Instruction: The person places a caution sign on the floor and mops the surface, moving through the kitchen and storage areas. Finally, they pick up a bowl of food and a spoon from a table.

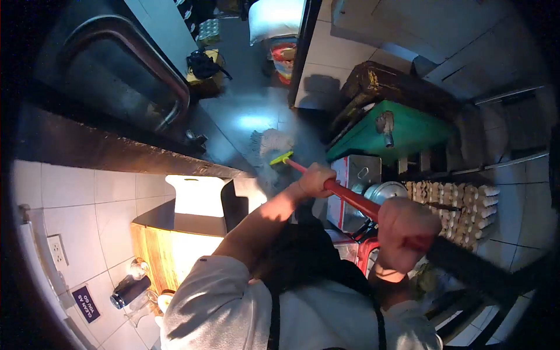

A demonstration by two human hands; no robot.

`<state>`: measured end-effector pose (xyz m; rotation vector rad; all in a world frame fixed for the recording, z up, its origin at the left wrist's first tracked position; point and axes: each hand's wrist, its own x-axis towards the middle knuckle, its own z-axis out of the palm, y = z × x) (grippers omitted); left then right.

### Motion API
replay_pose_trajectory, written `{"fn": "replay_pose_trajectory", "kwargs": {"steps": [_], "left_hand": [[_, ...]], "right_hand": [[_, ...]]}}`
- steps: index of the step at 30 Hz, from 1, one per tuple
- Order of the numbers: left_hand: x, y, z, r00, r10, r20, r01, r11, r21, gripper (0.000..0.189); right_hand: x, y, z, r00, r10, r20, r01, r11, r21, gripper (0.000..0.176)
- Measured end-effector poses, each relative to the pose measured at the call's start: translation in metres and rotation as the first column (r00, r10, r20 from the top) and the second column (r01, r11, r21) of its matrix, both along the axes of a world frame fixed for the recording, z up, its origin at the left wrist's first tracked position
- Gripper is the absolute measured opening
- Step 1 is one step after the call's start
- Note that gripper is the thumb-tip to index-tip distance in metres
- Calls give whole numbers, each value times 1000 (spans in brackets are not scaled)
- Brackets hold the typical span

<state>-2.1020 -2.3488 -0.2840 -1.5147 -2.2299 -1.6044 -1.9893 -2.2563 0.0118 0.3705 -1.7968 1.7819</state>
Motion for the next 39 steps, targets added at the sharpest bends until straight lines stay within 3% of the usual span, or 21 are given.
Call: {"fn": "replay_pose_trajectory", "kwargs": {"steps": [4,6,9,12,15,16,19,22,23,26,28,29,32,34,35,39], "left_hand": [[-26,-13,-22,997,-58,-55,62,995,79,25],[-51,-19,-44,989,-9,-146,4,999,-35,20],[-90,-27,-64,983,132,-124,-155,968,-198,14],[-114,-42,-102,902,431,-9,-383,793,-474,14],[-103,-50,-121,834,538,-123,-508,663,-550,19],[-100,-48,-126,845,530,-70,-488,711,-507,19],[-64,-51,-122,874,485,25,-444,819,-363,19],[-3,-46,-92,889,454,61,-394,826,-403,24],[27,-42,-92,878,470,-91,-477,844,-245,29],[125,-42,-49,908,412,-69,-418,899,-133,29],[192,-42,-29,936,352,22,-347,931,-114,30],[221,-44,-22,966,259,-11,-259,965,-31,29],[303,-51,-7,999,30,30,-26,992,-124,31],[345,-48,-2,982,-124,140,128,992,-17,30],[359,-44,-8,980,-167,106,164,986,42,27],[366,-25,-21,991,-95,-95,109,983,150,18]], "right_hand": [[-7,-1,-56,953,69,-294,-43,995,95,14],[-17,-8,-91,962,-28,-273,71,986,151,12],[-28,-23,-147,952,-169,-256,232,942,243,9],[-24,-33,-201,990,-132,43,115,954,276,10],[-12,-47,-223,974,-81,212,35,976,215,11],[-5,-44,-226,965,-103,243,50,975,215,11],[35,-44,-191,905,-126,405,68,986,154,12],[84,-43,-163,922,-236,308,193,967,165,14],[102,-49,-156,935,-339,100,326,937,128,11],[185,-37,-107,940,-321,118,276,914,297,7],[230,-35,-72,950,-311,30,294,923,247,9],[252,-38,-57,963,-267,-26,269,954,134,12],[320,-36,-9,997,-21,-68,20,1000,-24,16],[353,-34,5,988,113,-101,-125,986,-112,18],[364,-34,8,980,143,-141,-167,970,-175,19],[377,-19,5,950,274,-148,-264,961,84,19]]}}
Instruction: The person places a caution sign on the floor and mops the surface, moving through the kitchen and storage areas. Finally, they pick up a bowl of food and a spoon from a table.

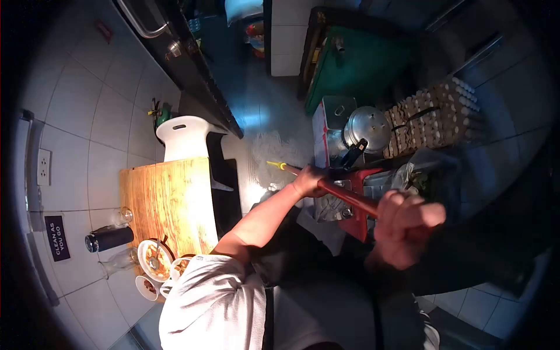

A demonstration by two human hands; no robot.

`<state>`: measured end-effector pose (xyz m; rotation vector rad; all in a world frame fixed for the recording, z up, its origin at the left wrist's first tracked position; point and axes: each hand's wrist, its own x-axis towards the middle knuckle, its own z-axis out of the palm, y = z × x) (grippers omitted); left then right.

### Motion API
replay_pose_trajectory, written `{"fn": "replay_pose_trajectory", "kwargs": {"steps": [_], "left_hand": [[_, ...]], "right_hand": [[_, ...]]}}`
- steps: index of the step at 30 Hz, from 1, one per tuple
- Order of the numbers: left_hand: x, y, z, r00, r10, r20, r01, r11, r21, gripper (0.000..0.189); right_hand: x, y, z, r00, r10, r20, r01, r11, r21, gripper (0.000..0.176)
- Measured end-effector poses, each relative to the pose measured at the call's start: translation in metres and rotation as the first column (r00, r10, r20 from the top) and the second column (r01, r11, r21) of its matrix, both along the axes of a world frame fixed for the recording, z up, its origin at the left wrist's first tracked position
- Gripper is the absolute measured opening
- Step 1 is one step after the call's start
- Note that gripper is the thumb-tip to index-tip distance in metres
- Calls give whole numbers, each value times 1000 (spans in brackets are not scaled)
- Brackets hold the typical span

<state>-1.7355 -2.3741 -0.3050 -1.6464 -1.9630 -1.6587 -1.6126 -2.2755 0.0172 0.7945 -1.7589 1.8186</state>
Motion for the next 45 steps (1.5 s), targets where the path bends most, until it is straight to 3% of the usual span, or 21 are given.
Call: {"fn": "replay_pose_trajectory", "kwargs": {"steps": [3,6,7,8,9,10,12,13,16,18,20,22,25,28,31,33,35,36,39,42,45], "left_hand": [[-26,-2,-20,996,84,-42,-83,996,12,13],[-77,1,-57,976,208,-60,-212,975,-68,9],[-98,7,-74,957,269,-106,-279,956,-95,8],[-120,7,-77,951,301,-74,-308,892,-332,12],[-137,7,-82,941,335,-44,-302,776,-554,17],[-149,8,-107,866,490,-101,-474,736,-484,23],[-179,7,-133,842,537,46,-451,749,-486,36],[-193,4,-122,871,426,244,-251,814,-524,43],[-189,15,-96,879,454,144,-301,764,-570,39],[-178,24,-85,821,503,271,-252,744,-619,35],[-146,27,-83,799,535,275,-358,790,-498,29],[-102,27,-81,804,575,152,-559,818,-134,24],[-35,8,-38,800,558,219,-544,830,-128,27],[27,-18,-4,874,402,275,-385,916,-116,29],[85,-49,-18,933,144,329,-134,990,-53,27],[116,-76,-6,980,92,175,-35,952,-303,26],[141,-86,-13,963,139,230,-82,967,-243,24],[144,-91,-16,972,123,200,-74,970,-233,22],[145,-102,-14,978,156,137,-124,968,-218,16],[137,-119,-46,953,302,23,-280,905,-319,18],[131,-131,-68,853,521,-37,-503,801,-325,22]], "right_hand": [[-13,-21,-40,978,-124,-166,136,989,59,15],[-37,-24,-83,989,-82,-120,104,976,189,14],[-45,-32,-109,957,-244,-158,264,956,127,15],[-56,-45,-150,898,-398,-188,415,908,61,16],[-67,-44,-231,810,-552,-197,562,827,-7,16],[-72,-45,-293,697,-693,-187,694,717,-72,16],[-89,-64,-250,741,-668,66,664,744,78,14],[-100,-67,-224,748,-648,142,631,762,146,13],[-104,-51,-204,796,-588,144,555,804,215,10],[-89,-37,-191,797,-555,237,525,831,181,15],[-74,-24,-168,803,-533,265,507,846,166,19],[-53,-14,-130,837,-453,306,450,889,84,26],[-23,-11,-70,896,-314,314,342,939,-36,37],[16,-9,-28,944,-205,259,239,965,-109,45],[57,-17,-4,965,-139,222,141,990,5,54],[86,-23,-7,986,-65,152,79,993,-87,40],[120,-45,-24,988,-79,130,117,940,-319,26],[126,-45,-29,998,-67,18,69,979,-193,28],[149,-53,-51,1000,-18,-2,17,990,-138,27],[164,-66,-89,998,60,-8,-60,997,-49,25],[174,-77,-145,996,-79,34,79,997,-2,19]]}}
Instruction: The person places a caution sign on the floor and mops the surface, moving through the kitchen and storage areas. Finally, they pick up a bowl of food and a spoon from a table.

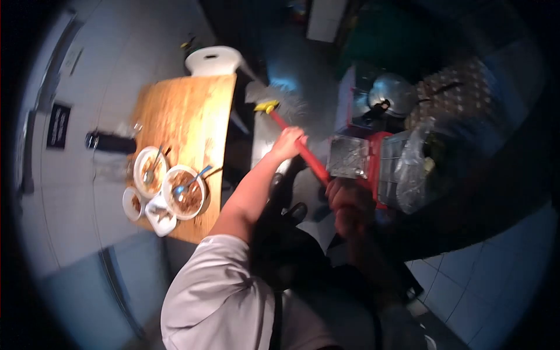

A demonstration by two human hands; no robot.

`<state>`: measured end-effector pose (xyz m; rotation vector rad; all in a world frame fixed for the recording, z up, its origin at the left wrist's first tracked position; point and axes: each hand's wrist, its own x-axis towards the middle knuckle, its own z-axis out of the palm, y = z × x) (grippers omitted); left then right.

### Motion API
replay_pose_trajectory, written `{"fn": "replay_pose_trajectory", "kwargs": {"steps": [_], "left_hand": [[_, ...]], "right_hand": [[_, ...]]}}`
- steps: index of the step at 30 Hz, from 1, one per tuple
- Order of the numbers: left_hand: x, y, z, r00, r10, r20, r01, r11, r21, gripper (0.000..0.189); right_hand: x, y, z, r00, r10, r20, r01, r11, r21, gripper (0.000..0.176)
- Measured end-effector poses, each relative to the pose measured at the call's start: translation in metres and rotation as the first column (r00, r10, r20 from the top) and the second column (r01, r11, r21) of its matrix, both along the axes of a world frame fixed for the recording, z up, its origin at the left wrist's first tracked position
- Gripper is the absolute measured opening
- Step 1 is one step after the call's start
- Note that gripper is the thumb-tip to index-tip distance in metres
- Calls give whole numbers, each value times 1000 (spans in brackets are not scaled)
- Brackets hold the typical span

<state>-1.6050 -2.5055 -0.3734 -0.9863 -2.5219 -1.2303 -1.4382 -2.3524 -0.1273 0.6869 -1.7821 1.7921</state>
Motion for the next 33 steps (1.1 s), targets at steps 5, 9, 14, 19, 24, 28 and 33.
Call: {"fn": "replay_pose_trajectory", "kwargs": {"steps": [5,9,14,19,24,28,33], "left_hand": [[29,-1,-36,911,290,292,-279,957,-79,34],[128,-13,-8,655,139,743,-459,854,245,103],[253,-116,17,284,-371,884,-926,132,353,87],[254,-237,48,320,-59,946,-915,-279,292,82],[250,-307,-1,550,-280,787,-820,-359,446,46],[236,-316,-12,479,-302,824,-871,-278,405,45],[234,-329,-17,450,-407,795,-893,-215,396,47]], "right_hand": [[13,-4,-36,991,30,133,-30,1000,1,12],[18,-8,6,979,27,203,-14,998,-68,15],[24,-9,8,971,9,237,24,990,-138,19],[33,-45,-5,983,8,181,15,992,-124,18],[40,-77,-1,979,11,205,5,997,-80,16],[55,-103,-2,978,-38,206,54,996,-74,20],[82,-129,-2,976,-52,210,68,995,-70,21]]}}
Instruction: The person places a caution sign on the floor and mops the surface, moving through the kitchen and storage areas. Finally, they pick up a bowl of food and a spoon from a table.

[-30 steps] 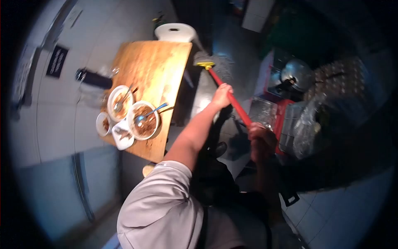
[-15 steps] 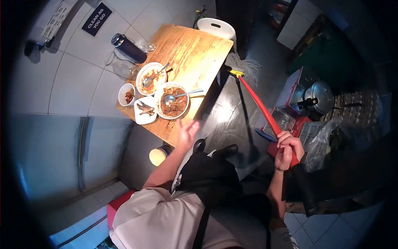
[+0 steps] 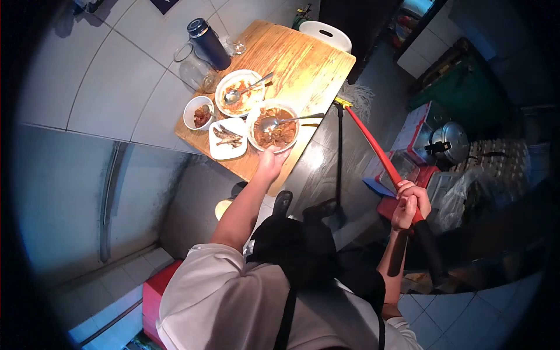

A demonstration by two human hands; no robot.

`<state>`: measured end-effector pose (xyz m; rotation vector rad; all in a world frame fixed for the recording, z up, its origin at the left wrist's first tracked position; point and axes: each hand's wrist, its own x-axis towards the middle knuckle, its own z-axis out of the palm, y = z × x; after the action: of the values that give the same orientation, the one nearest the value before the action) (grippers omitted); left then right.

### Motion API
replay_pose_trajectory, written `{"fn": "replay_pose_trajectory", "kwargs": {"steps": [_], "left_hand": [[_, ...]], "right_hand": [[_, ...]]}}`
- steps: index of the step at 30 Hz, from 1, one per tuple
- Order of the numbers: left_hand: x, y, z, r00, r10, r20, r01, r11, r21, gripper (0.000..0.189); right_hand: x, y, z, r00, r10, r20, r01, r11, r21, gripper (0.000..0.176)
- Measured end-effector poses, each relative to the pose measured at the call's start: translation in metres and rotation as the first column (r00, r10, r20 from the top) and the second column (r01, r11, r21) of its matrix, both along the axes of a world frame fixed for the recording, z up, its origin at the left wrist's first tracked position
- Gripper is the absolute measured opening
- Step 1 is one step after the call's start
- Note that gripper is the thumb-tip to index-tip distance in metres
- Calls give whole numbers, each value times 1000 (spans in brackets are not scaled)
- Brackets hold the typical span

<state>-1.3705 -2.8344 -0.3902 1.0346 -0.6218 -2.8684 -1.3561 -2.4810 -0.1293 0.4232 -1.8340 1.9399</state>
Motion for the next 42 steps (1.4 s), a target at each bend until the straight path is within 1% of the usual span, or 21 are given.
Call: {"fn": "replay_pose_trajectory", "kwargs": {"steps": [4,7,10,12,15,18,19,21,22,25,26,29,33,34,35,36,37,38,39,41,42], "left_hand": [[2,0,5,999,-10,-40,10,1000,-8,49],[5,2,15,993,39,-108,-37,999,19,57],[2,-4,4,999,30,-45,-25,993,120,59],[1,-5,3,998,35,-45,-29,993,115,58],[3,-10,-10,996,7,-85,-2,998,60,57],[6,-17,-4,1000,-19,-18,21,994,106,59],[7,-16,-2,998,-41,-37,43,996,77,61],[8,-18,-2,995,-57,-79,57,998,8,64],[7,-19,-3,995,-71,-67,73,997,23,65],[8,-18,11,996,-73,-52,77,993,84,65],[8,-17,14,995,-89,-49,91,995,31,60],[8,-18,11,989,-110,-101,113,993,21,52],[13,-20,7,989,-121,-86,125,991,48,44],[13,-20,5,981,-137,-139,141,990,18,44],[14,-19,3,978,-133,-158,137,990,17,46],[15,-19,1,975,-129,-179,134,991,17,49],[16,-18,-1,972,-125,-200,131,991,17,51],[19,-17,-10,970,-142,-196,144,990,-5,60],[23,-12,10,984,-143,-109,139,989,-39,65],[40,2,49,988,-139,63,146,983,-108,78],[52,10,49,978,-174,111,181,982,-54,95]], "right_hand": [[33,-14,8,999,-31,26,30,999,40,20],[69,-14,19,995,-66,72,62,996,58,18],[105,-9,41,993,-80,88,79,997,17,25],[129,-9,67,993,-72,92,69,997,29,34],[162,-26,88,982,-148,116,146,989,30,35],[192,-44,61,986,-155,-53,157,987,25,32],[200,-49,49,981,-156,-114,159,987,17,32],[208,-53,36,985,-94,-142,109,989,96,32],[209,-54,32,989,-59,-135,75,990,122,35],[196,-79,5,935,-310,-171,307,951,-45,37],[190,-76,-6,933,-319,-164,317,948,-39,37],[164,-77,-47,937,-284,-203,283,958,-35,28],[119,-69,-97,944,-294,-150,303,952,37,28],[103,-63,-107,951,-262,-165,274,960,60,26],[90,-59,-114,948,-290,-130,306,944,126,24],[89,-57,-112,913,-386,130,349,907,236,25],[72,-50,-120,936,-341,86,307,910,278,26],[49,-45,-139,954,-288,-87,298,941,158,24],[37,-46,-136,954,-290,-75,296,952,77,22],[29,-44,-120,949,-314,15,309,940,146,19],[29,-44,-118,957,-288,8,284,946,155,17]]}}
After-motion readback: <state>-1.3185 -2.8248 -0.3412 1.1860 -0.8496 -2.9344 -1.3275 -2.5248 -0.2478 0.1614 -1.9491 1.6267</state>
